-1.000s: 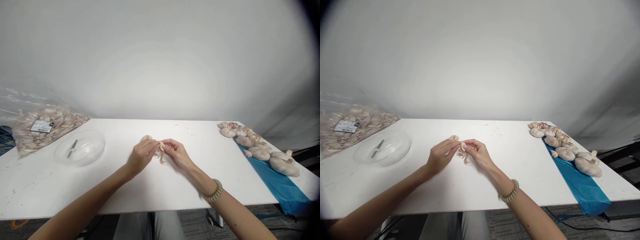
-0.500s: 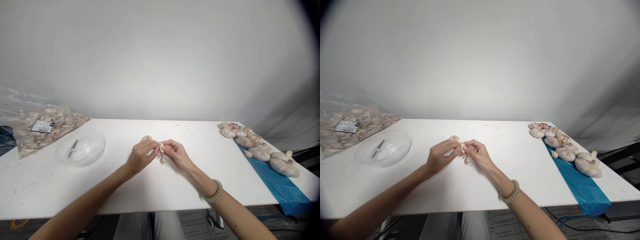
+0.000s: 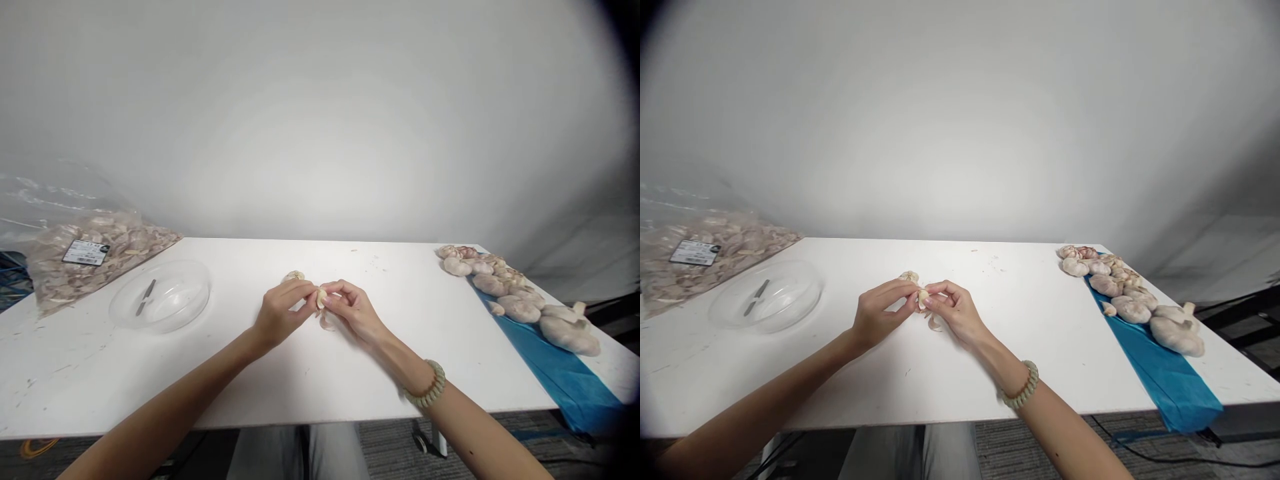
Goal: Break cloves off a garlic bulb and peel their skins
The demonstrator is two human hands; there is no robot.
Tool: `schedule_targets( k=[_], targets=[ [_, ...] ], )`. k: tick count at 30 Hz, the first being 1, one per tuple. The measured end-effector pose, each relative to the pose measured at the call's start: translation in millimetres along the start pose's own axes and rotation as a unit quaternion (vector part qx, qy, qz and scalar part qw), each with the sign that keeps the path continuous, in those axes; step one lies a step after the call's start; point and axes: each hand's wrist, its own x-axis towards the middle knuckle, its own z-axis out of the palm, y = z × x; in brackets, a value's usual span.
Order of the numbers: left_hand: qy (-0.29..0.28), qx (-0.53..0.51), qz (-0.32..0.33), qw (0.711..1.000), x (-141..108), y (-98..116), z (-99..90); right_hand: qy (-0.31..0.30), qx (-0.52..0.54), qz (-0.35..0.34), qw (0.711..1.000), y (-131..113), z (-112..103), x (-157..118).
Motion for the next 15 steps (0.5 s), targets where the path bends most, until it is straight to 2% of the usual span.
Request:
schedule_targets(
  k=[8,15],
  targets=[
    [0.013,0.011,0.031,0.999,-0.4,-1.2,1.1,-0.004,0.008,-0.027,1.0,2.0,-0.4,1.4],
    [0.022,0.015,0.027,0.999,-1.9,0.4,2.6,-0.007,0.003,-0.036,0.999,4.6,-0.2,2.0]
  ],
)
